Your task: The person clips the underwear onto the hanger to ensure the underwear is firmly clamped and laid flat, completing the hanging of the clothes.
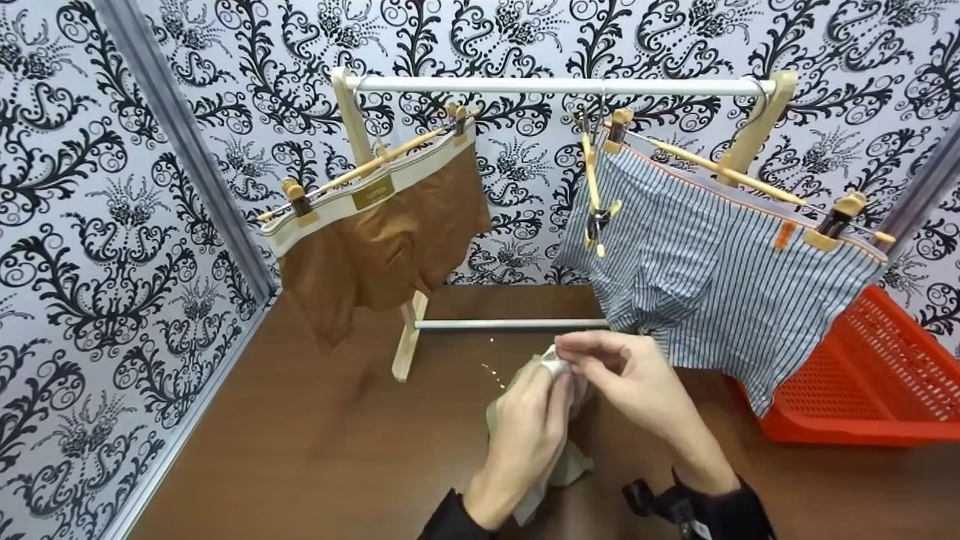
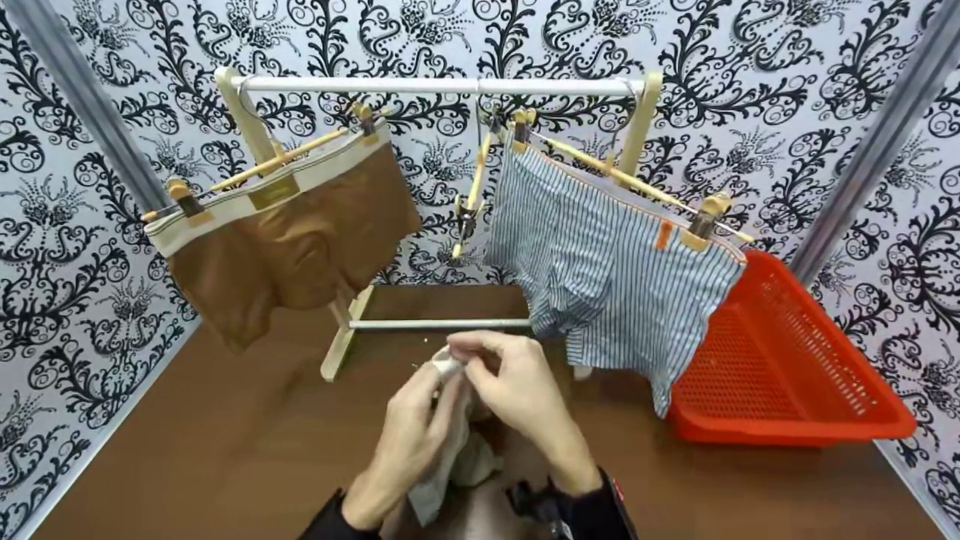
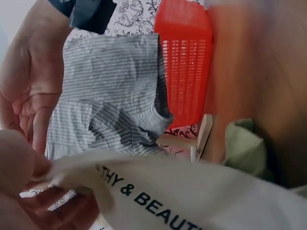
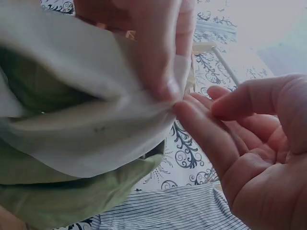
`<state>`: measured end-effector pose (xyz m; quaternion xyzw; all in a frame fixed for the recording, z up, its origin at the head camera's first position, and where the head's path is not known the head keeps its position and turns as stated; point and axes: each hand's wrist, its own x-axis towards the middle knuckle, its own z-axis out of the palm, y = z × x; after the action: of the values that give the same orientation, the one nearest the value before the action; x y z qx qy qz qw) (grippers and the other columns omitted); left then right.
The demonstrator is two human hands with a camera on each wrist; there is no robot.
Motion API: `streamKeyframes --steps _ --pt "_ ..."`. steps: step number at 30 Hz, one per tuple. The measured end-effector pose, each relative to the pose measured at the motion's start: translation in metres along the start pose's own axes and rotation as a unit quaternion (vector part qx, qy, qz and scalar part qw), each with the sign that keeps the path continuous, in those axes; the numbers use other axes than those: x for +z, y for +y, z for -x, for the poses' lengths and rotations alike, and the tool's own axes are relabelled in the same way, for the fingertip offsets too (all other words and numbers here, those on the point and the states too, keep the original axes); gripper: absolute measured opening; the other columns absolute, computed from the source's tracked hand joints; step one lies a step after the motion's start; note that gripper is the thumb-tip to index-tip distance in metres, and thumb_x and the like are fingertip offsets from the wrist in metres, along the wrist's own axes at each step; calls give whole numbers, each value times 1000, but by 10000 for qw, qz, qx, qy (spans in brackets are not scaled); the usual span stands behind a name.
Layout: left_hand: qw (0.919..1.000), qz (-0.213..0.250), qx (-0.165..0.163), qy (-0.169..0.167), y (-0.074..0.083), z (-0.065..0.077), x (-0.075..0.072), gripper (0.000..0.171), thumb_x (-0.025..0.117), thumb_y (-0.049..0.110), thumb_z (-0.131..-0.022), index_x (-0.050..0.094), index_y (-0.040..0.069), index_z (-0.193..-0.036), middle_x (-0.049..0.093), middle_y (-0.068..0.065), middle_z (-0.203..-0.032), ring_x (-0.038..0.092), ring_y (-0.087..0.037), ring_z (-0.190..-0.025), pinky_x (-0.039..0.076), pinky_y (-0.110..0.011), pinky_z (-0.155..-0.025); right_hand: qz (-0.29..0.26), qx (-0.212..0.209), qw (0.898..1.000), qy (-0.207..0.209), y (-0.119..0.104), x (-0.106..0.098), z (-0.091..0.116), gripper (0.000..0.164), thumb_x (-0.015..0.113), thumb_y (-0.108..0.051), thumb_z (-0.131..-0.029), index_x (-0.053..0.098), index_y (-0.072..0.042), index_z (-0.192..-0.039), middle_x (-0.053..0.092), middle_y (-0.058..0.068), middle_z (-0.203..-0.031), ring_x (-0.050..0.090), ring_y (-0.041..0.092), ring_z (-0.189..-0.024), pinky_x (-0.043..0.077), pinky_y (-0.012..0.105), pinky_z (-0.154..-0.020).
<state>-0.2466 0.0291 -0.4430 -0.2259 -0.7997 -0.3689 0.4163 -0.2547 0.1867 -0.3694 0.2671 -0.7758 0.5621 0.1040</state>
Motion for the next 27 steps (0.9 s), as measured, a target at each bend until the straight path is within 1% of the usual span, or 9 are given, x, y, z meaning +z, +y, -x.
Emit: streamKeyframes --steps 3,5,9,12,16,18,21,24,27 --pt "9977 611 -139 -257 -2 -4 -8 12 58 16 -104 70 11 -103 66 4 -99 61 -6 -77 53 -22 -64 595 -337 9977 -36 4 -4 -1 23 72 -3 -93 74 -4 -116 74 2 -114 69 19 -107 53 28 -93" --pt "9904 1243 -290 -528 -4 -7 -13 16 55 17 -106 70 11 -107 66 4 -103 60 -7 -82 53 -24 -70 827 -446 9954 -167 8 -8 -2 27 73 -7 -93 73 -7 -120 73 -2 -118 66 18 -112 51 28 -96" --pt "9601 2530 -577 -1045 -8 -12 -23 19 52 18 -108 69 12 -113 67 4 -103 59 -10 -87 52 -27 -75 783 -404 9932 -758 15 -18 -3 36 71 -11 -95 67 -8 -131 71 -3 -122 65 17 -115 50 32 -99" --pt "9449 2910 -687 -1334 -9 -14 -27 20 52 18 -107 69 13 -115 67 4 -100 59 -10 -85 51 -26 -74 619 -543 9898 -1165 19 -23 -2 37 72 -11 -95 66 -7 -131 73 0 -117 68 17 -106 55 32 -90" --pt "9380 2962 -789 -1619 -8 -15 -29 17 55 15 -106 70 13 -113 61 6 -85 54 -5 -73 47 -22 -65 565 -1059 9866 -1101 18 -23 -2 24 73 -4 -92 74 -9 -116 75 1 -106 70 20 -92 57 29 -78" --pt "9401 2889 -750 -1646 -8 -15 -28 15 58 17 -105 70 12 -111 59 6 -80 52 -4 -69 45 -21 -60 682 -1223 9872 -766 16 -22 -2 20 73 -1 -91 77 -12 -107 75 -1 -100 70 19 -88 56 27 -76" --pt "9543 2510 -483 -1551 -7 -14 -27 22 70 29 -98 70 12 -112 65 6 -89 57 -4 -75 50 -22 -62 778 -1114 9907 -62 10 -21 -1 21 72 4 -90 77 -13 -102 75 -3 -97 69 17 -87 54 24 -78" --pt "9740 1744 -129 -1439 -7 -11 -24 42 80 43 -87 69 14 -116 66 7 -95 58 -5 -81 49 -21 -67 661 -940 9915 610 5 -22 1 19 70 6 -91 77 -9 -100 74 0 -93 66 16 -77 53 22 -68" --pt "9840 1025 96 -1457 -5 -5 -17 54 84 50 -80 69 14 -118 65 7 -93 57 -6 -81 46 -21 -68 559 -937 9859 1266 0 -24 2 17 69 7 -91 76 -5 -101 73 6 -90 62 16 -69 51 21 -59"
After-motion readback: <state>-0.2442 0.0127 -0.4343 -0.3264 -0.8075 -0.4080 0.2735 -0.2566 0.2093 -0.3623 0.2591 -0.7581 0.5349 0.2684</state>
